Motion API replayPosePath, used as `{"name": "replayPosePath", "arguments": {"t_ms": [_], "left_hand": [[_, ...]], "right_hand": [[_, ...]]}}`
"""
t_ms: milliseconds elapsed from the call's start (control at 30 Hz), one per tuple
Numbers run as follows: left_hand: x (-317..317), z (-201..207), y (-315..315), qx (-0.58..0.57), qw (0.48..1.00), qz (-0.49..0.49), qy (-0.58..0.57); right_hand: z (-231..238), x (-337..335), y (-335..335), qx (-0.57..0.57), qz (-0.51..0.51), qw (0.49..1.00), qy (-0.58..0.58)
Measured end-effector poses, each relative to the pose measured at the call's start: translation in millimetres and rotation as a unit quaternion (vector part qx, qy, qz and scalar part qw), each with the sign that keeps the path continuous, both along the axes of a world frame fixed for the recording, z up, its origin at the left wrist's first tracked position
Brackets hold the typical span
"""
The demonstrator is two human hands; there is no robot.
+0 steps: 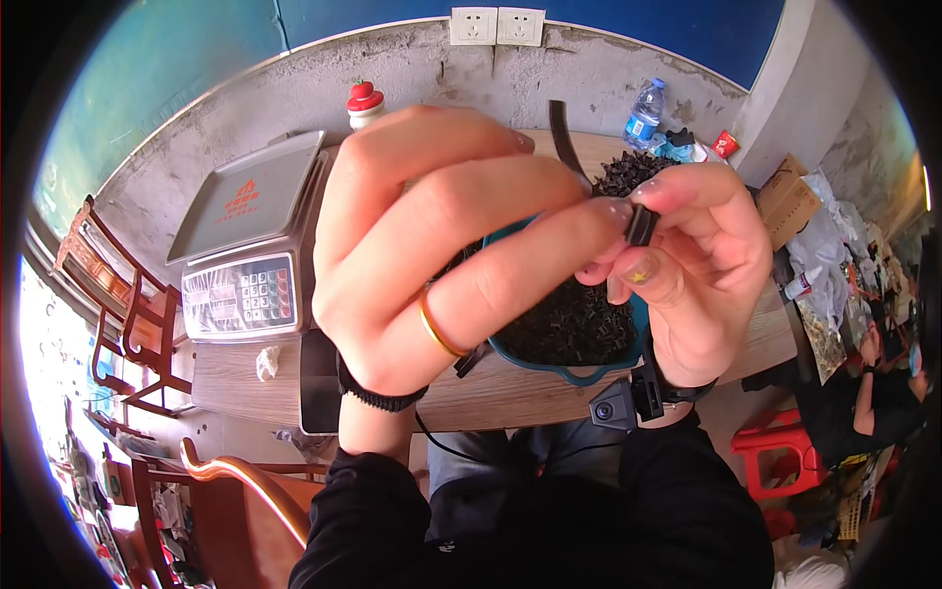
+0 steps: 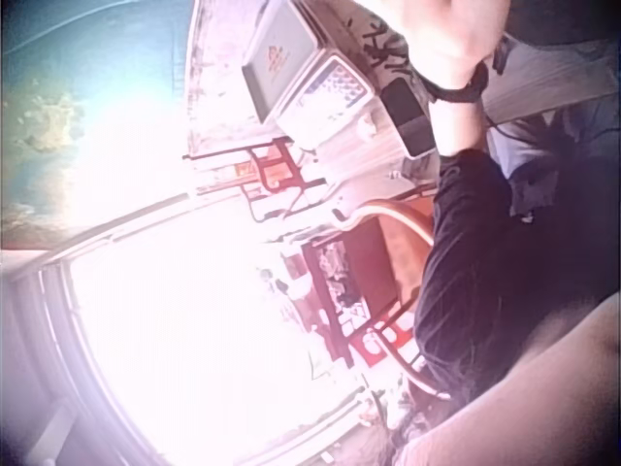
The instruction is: Sort and inspect small black rubber or plastic components for shoe manufacturing.
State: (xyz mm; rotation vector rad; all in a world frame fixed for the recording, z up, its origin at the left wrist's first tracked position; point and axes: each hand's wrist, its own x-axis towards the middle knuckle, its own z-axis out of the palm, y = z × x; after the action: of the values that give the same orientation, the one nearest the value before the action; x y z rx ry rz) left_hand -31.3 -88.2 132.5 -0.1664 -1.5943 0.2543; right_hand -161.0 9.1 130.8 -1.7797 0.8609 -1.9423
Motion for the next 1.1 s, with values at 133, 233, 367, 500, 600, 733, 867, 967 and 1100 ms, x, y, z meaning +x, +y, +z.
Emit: {"name": "replayPosePath", "arguments": {"t_ms": [133, 233, 367, 500, 600, 733, 867, 967, 1100], "left_hand": [[1, 4, -8, -0.015, 1.0, -0.017, -0.002], [3, -1, -16, -0.04, 0.999, -0.004, -0.014], [-3, -3, -6, -0.008, 1.0, -0.013, 0.009], [-1, 1, -11, -0.017, 1.0, 0.012, -0.004], [-5, 2, -13, -0.03, 0.999, 0.038, -0.006], [-5, 0, -8, 0.0, 0.999, 0.038, -0.016], [-9, -2, -4, 0.015, 1.0, 0.006, -0.023], [-9, 2, -4, 0.006, 0.999, 0.054, -0.001], [0, -2, -1, 0.024, 0.998, 0.06, 0.015]], "right_hand": [[1, 1, 0, -0.009, 0.019, 1.0, -0.005], [0, 2, -1, -0.017, 0.014, 1.0, -0.015], [0, 3, -3, -0.008, 0.015, 1.0, -0.019], [-2, 3, -5, -0.028, 0.008, 0.999, -0.019], [-1, 0, -4, -0.013, -0.012, 0.999, -0.035], [0, 4, -5, 0.017, -0.004, 0.998, -0.058], [-3, 3, -8, 0.015, 0.021, 0.998, -0.049], [-2, 3, -7, 0.006, -0.015, 0.997, -0.076], [1, 8, -6, 0.009, -0.052, 0.996, -0.07]]}}
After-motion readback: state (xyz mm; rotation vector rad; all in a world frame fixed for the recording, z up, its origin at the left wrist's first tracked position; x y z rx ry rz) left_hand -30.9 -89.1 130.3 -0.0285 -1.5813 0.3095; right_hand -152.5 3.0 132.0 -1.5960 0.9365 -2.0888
